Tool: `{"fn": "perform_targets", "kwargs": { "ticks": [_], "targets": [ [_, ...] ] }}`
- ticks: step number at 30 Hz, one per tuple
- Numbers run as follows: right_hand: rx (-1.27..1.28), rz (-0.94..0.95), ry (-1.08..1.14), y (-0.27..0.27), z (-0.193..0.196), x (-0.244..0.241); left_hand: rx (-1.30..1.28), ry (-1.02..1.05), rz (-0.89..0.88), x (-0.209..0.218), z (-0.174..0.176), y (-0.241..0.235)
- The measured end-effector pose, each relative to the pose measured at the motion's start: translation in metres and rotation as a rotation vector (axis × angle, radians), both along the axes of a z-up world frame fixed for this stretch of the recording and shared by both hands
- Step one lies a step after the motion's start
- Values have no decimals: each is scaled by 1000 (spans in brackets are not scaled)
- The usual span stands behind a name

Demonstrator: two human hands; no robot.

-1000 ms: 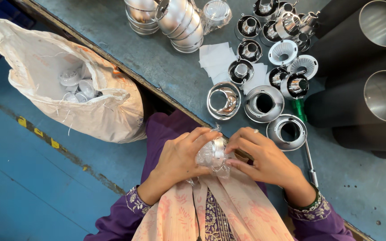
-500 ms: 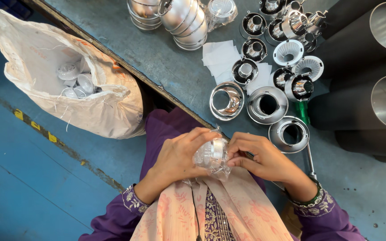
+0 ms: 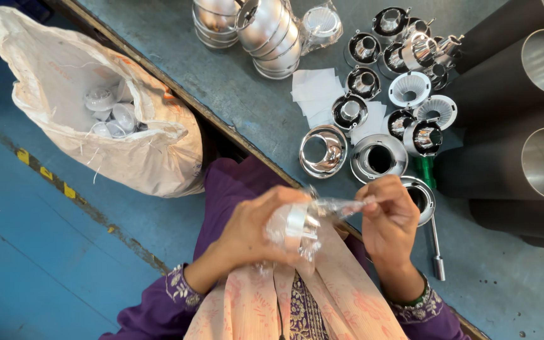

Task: The person repeatedly picks up small silver metal parts from a table, wraps each one in a clear plastic bag, and places the wrapped item into a large white sack. The process is repetitive and involves handling multiple identical components.

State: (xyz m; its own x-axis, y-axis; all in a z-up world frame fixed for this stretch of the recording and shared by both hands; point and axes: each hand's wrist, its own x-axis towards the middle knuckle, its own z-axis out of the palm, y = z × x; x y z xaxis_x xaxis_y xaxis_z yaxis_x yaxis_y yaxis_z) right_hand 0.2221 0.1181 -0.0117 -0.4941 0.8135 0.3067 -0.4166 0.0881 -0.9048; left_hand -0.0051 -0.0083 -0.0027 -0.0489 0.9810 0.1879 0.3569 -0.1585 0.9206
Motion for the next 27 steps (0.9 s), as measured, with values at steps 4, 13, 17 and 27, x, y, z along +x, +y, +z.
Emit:
{"fn": "perform_targets", "kwargs": {
  "ticks": [4,13,17,27],
  "targets": [
    [30,52,19,8,-2,5,108,-260,-243,-9,-12,-1],
    [35,-32,-268,-3,-17,-10,84,-556,-357,1,-34,0],
    [360,-326,-473,-3,8,-20,-47,-473,-249,-2,-30,4],
    [817,-84,-702,-26,52,-26,-131,-478,-120,2,-28,8]
  ]
}}
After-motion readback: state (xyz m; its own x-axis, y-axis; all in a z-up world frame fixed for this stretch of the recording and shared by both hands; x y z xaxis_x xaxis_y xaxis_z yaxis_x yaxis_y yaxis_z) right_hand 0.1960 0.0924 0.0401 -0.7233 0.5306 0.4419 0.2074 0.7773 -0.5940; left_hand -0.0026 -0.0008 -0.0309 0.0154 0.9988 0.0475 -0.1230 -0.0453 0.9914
